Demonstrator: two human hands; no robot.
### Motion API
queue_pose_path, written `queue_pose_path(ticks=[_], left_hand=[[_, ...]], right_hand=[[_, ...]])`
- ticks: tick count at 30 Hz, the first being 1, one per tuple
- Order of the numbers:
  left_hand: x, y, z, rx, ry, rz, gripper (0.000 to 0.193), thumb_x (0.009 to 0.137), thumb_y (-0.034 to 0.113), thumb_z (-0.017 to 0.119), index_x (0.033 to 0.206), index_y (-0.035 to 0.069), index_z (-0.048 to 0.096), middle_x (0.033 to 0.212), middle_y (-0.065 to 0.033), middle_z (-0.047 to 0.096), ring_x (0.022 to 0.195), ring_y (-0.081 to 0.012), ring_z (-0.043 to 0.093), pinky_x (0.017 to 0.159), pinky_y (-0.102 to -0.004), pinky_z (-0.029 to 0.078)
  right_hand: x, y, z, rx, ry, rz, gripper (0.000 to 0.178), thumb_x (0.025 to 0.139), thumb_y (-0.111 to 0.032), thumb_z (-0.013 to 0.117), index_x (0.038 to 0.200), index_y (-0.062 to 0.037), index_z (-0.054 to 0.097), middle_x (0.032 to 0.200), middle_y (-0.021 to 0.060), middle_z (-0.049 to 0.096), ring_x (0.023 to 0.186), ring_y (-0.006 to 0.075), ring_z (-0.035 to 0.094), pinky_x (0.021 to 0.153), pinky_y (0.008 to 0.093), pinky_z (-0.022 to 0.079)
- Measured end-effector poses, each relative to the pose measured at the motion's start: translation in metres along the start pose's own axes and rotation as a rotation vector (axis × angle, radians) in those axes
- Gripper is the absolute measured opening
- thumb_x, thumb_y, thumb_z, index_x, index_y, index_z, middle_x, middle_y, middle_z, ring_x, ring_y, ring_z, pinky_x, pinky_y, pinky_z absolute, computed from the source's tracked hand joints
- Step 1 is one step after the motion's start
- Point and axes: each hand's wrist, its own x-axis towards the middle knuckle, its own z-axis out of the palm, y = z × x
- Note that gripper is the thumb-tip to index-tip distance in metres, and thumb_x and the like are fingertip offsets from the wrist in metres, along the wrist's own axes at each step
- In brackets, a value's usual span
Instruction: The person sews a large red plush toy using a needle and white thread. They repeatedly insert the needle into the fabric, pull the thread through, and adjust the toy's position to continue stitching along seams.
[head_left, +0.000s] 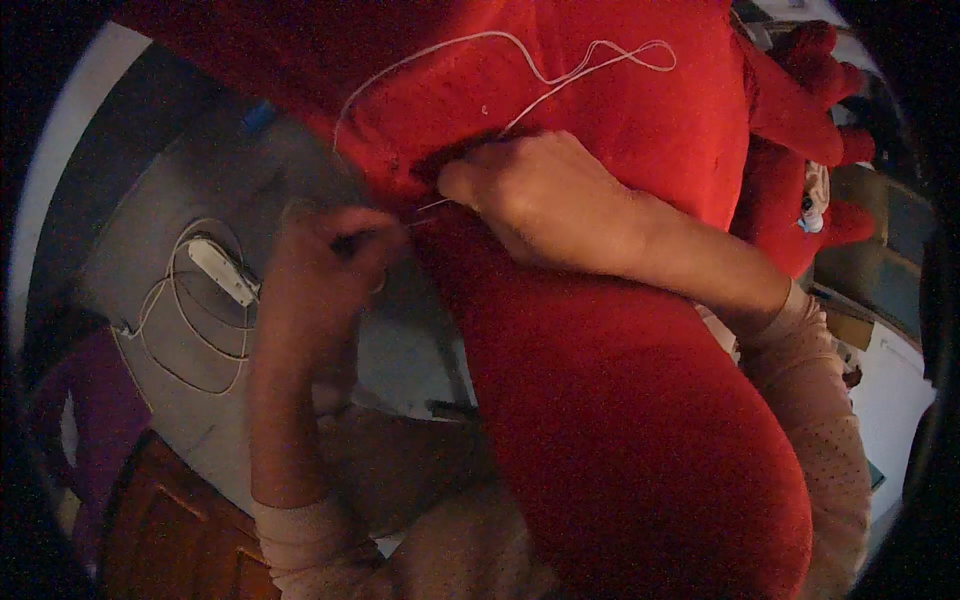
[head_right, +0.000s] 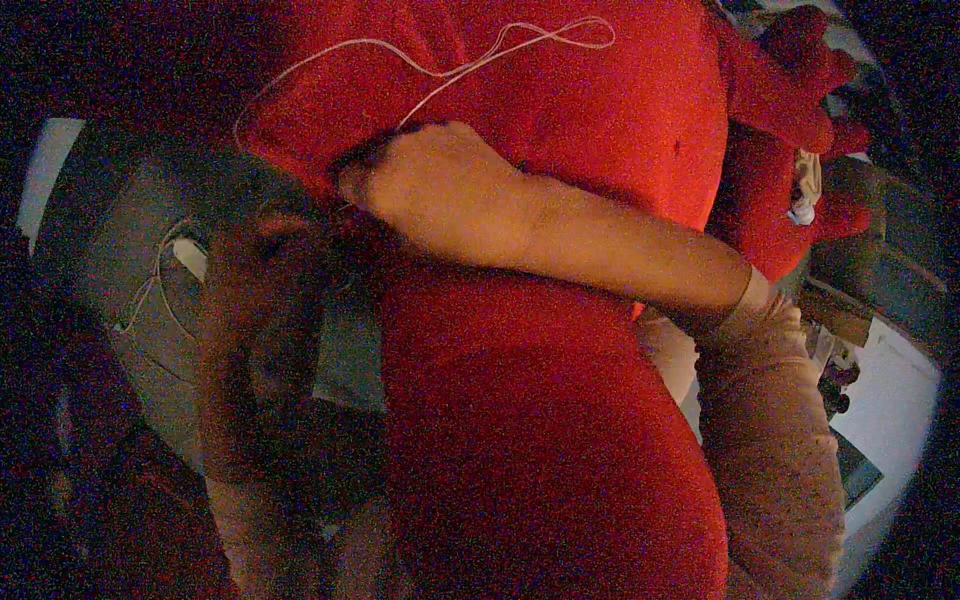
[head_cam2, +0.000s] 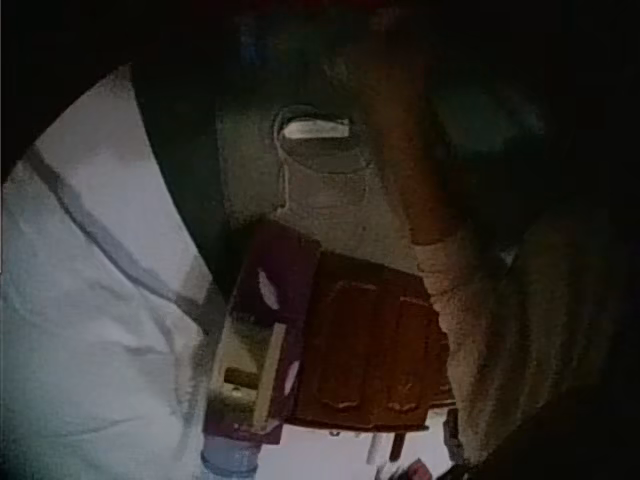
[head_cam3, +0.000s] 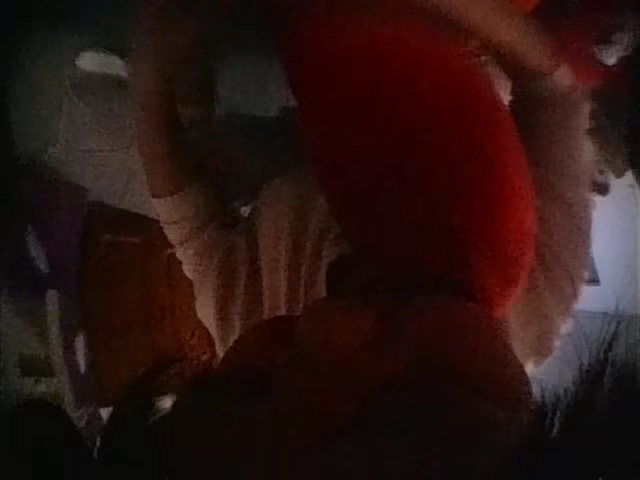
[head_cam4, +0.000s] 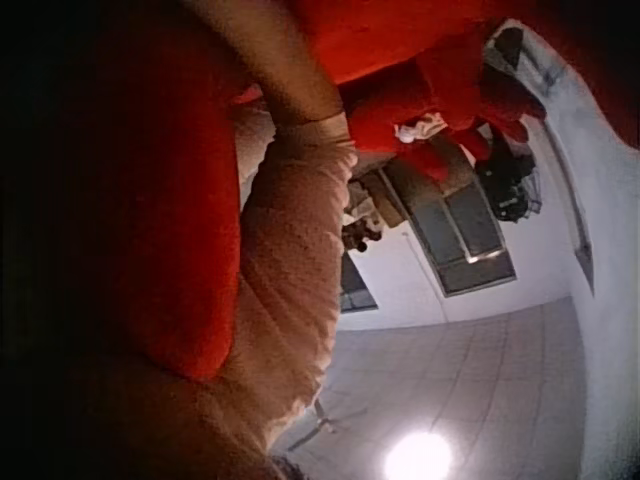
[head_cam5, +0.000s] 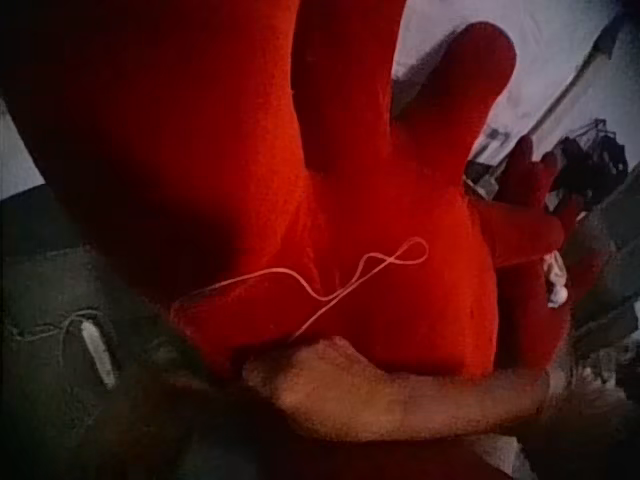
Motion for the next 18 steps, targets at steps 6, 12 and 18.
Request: queue_pose_path(ticks=[6, 12, 18], left_hand=[[0.007, -0.009, -0.003, -0.011, -0.013, -0.010, 0.016, 0.080, 0.014, 0.067, 0.087, 0.000, 0.070, 0.072, -0.0064, 0.066, 0.066, -0.0114, 0.060, 0.062, -0.0272, 0.047], [0.002, -0.005, 0.002, -0.005, 0.061, -0.047, 0.015, 0.078, 0.014, 0.068, 0.085, 0.000, 0.071, 0.072, -0.0066, 0.067, 0.067, -0.0117, 0.060, 0.063, -0.0273, 0.047], [0.004, 0.001, -0.006, 0.027, -0.014, -0.020, 0.014, 0.077, 0.012, 0.069, 0.084, 0.000, 0.071, 0.073, -0.0058, 0.067, 0.067, -0.0109, 0.060, 0.063, -0.0267, 0.047]], right_hand=[[0.005, -0.005, -0.014, 0.054, -0.143, -0.009, 0.015, 0.079, -0.015, 0.053, 0.086, -0.0078, 0.063, 0.079, 0.0170, 0.063, 0.075, 0.0359, 0.065, 0.059, 0.0477, 0.054], [0.003, -0.010, 0.002, -0.039, 0.128, -0.070, 0.009, 0.071, -0.008, 0.058, 0.080, -0.0065, 0.058, 0.076, 0.0091, 0.055, 0.081, 0.0308, 0.060, 0.057, 0.0426, 0.050], [0.005, -0.011, -0.002, -0.002, -0.030, 0.002, 0.013, 0.072, -0.009, 0.056, 0.085, -0.0046, 0.057, 0.076, 0.0092, 0.056, 0.075, 0.0312, 0.062, 0.057, 0.0439, 0.049]])
